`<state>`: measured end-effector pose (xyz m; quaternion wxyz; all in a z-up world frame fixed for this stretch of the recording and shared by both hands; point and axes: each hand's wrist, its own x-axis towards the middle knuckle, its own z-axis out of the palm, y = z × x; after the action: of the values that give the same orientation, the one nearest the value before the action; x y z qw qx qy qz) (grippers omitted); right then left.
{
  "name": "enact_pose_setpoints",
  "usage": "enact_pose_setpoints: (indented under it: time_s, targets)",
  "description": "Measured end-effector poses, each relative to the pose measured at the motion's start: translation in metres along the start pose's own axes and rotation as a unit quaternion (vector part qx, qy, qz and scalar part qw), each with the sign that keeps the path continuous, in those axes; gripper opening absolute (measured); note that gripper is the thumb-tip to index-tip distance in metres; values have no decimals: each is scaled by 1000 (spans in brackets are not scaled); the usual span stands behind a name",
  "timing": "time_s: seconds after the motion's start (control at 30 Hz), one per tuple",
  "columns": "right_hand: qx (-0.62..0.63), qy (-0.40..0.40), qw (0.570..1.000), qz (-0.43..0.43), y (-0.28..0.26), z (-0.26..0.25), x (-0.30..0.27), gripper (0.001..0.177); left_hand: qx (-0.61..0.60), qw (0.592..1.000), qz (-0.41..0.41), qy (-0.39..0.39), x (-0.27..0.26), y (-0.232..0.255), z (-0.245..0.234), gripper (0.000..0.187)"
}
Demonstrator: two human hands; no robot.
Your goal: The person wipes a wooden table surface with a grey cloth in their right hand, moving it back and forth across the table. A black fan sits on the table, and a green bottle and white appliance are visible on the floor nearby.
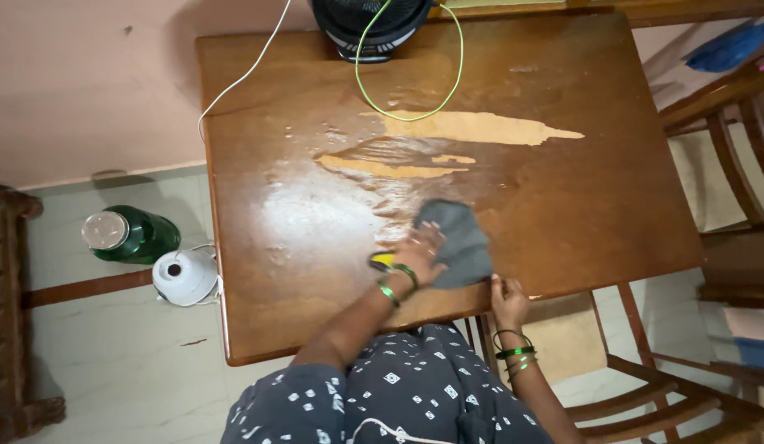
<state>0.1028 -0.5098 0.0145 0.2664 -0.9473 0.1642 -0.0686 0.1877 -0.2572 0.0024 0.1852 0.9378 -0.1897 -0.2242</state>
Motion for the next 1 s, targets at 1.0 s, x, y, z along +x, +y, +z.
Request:
enact_pose_setpoints:
  time_s: [1.0]
  targets:
    - [-218,44,973,-63,128,-46,172,65,10,888,-373,270,182,-130,-86,79]
